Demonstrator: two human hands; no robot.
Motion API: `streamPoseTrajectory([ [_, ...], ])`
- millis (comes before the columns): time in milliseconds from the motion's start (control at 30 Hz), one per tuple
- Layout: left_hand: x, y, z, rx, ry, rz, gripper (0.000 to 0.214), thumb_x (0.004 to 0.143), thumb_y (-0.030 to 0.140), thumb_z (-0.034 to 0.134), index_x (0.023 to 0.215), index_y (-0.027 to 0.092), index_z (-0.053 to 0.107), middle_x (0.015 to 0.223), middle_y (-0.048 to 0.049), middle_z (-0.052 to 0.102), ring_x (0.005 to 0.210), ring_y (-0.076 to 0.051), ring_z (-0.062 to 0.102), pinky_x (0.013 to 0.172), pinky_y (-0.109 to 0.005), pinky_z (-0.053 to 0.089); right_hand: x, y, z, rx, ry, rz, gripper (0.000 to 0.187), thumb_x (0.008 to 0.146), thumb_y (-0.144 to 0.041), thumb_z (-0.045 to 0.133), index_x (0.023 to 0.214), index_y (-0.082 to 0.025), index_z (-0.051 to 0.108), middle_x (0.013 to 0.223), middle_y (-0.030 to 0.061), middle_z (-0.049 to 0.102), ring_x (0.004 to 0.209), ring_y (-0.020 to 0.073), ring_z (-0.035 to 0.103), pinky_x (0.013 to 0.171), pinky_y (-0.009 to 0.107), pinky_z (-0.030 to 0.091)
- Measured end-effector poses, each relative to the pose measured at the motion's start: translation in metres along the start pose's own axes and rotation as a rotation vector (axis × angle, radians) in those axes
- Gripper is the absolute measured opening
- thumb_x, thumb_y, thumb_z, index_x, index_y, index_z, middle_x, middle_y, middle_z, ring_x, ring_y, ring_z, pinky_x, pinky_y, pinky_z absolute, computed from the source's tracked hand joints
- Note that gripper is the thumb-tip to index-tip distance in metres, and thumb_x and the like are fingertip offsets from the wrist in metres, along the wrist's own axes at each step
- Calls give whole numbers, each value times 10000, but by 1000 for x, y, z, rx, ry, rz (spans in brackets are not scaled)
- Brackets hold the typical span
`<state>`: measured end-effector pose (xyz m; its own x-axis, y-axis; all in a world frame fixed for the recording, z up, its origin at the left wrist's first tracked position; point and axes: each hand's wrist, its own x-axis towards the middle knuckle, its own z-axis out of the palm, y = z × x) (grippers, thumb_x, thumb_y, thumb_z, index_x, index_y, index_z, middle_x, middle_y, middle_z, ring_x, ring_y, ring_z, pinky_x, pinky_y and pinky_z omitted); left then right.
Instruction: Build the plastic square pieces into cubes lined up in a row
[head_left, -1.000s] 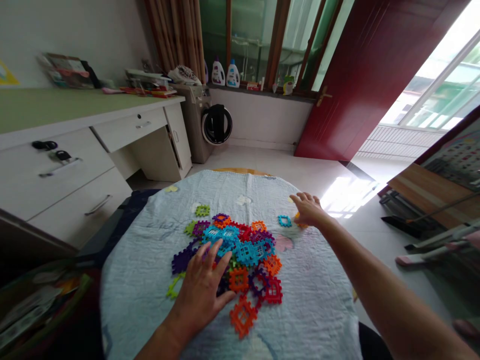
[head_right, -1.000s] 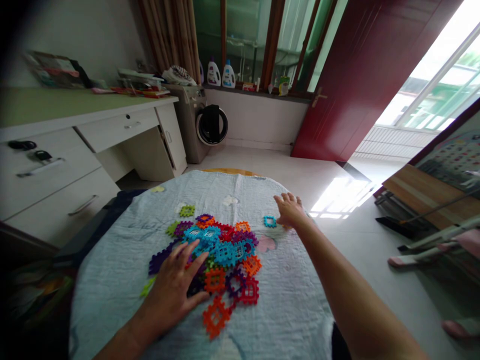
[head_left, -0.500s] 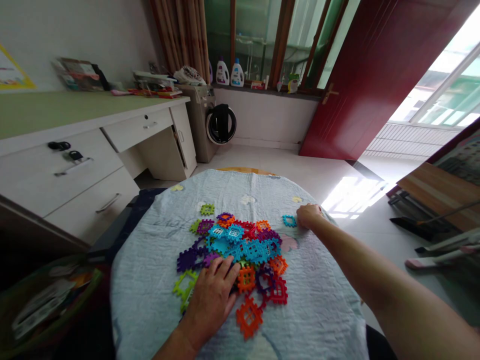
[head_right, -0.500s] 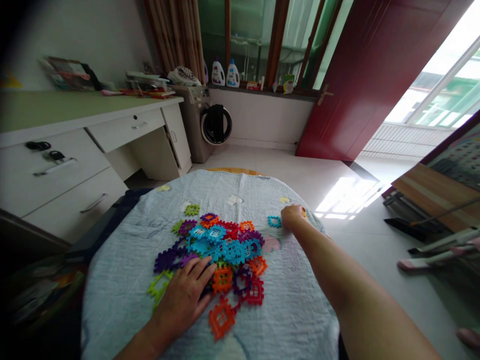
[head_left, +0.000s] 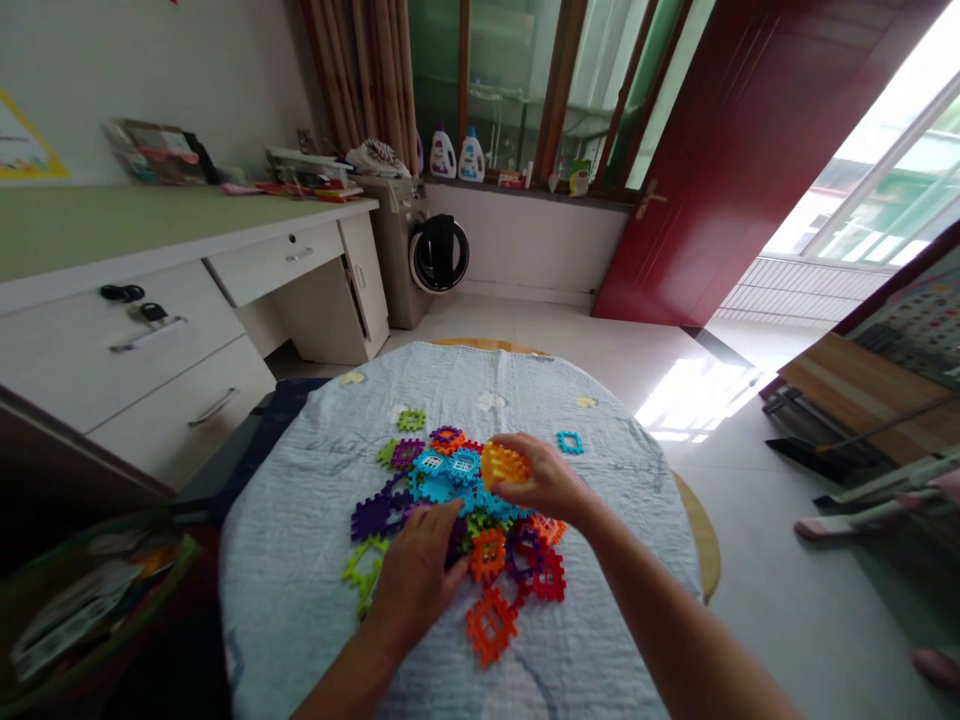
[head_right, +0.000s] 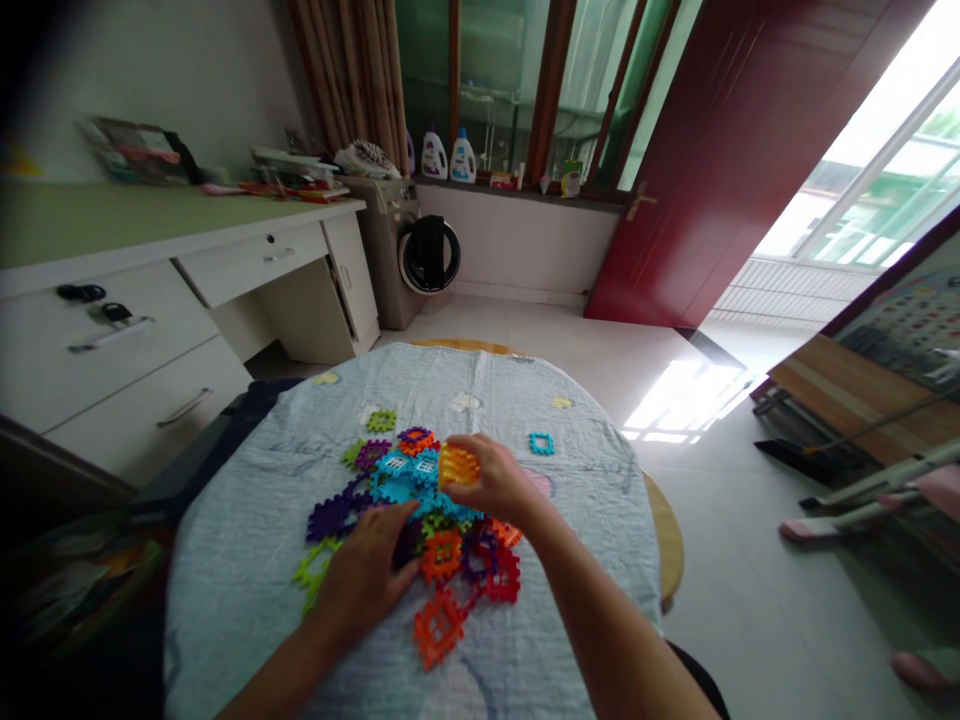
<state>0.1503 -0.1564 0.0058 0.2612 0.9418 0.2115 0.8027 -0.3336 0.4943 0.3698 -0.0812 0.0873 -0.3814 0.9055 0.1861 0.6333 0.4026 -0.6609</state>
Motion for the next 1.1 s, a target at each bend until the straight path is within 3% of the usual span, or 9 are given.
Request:
streamPoseTrajectory([
  [100,-2,-13,-2,-115,188,-60,871,729,374,730,1454,219,272,1394,-139,452,1288,-311,444,1055,-509,410,-8,-19,42,173,51,-36,542,752,-220,634,1290,-233,570,1196,59,658,1052,196,624,947,344,477],
  [167,-3,-18,-7,-134,197,-50,1007,693,459,755,1489,217,187,1467,-154,364,1347,-330,377,1075,-522,386,-14,-21,59,221,113,-26,497,796,-172,549,1289,-231,563,1199,58,659,1070,189,619,958,347,475],
  [300,1,-17,-15,-26,44,-7,575,809,388,648,1336,234,477,1351,-103,523,1267,-300,448,1049,-489,401,-26,-4,64,162,230,-17,513,768,-51,418,1211,-230,604,1093,51,667,1031,175,615,938,332,480],
  [400,5,-13,-18,143,44,-97,263,857,275,555,1105,238,633,1201,-81,629,1184,-311,498,1024,-548,369,-35,18,54,-12,322,32,515,726,-35,408,1143,-221,644,1124,72,642,1096,206,570,991,371,446],
  [500,1,-15,-19,255,111,-153,196,826,265,571,998,228,657,1153,-90,651,1206,-341,487,1072,-648,225,-42,41,47,-175,418,193,441,773,-137,472,1181,-200,626,1209,107,598,1151,256,529,1041,445,403],
  [567,-6,-18,-19,257,134,-135,328,798,301,604,1115,218,630,1221,-113,626,1240,-342,472,1093,-631,212,-47,54,47,-209,463,341,452,803,-279,538,1239,-169,584,1240,146,578,1176,298,518,1047,490,391],
  [667,-16,-15,-14,183,68,-46,669,753,392,666,1371,225,472,1367,-128,542,1276,-316,468,1095,-534,305,-51,63,54,-144,437,494,566,812,-444,565,1285,-135,539,1222,188,593,1198,335,522,1036,505,400],
  [800,-14,1,-4,178,-72,12,881,622,402,785,1423,290,434,1503,-121,396,1357,-354,390,1104,-510,333,-52,52,65,17,374,437,593,807,-480,577,1313,-178,518,1295,158,581,1243,312,516,1058,469,396],
  [1100,24,5,4,171,18,117,696,721,293,692,1381,211,487,1444,-141,460,1289,-337,466,1086,-499,392,-36,30,84,503,163,273,841,701,-224,663,1467,-257,316,1158,50,634,942,176,619,893,370,510],
])
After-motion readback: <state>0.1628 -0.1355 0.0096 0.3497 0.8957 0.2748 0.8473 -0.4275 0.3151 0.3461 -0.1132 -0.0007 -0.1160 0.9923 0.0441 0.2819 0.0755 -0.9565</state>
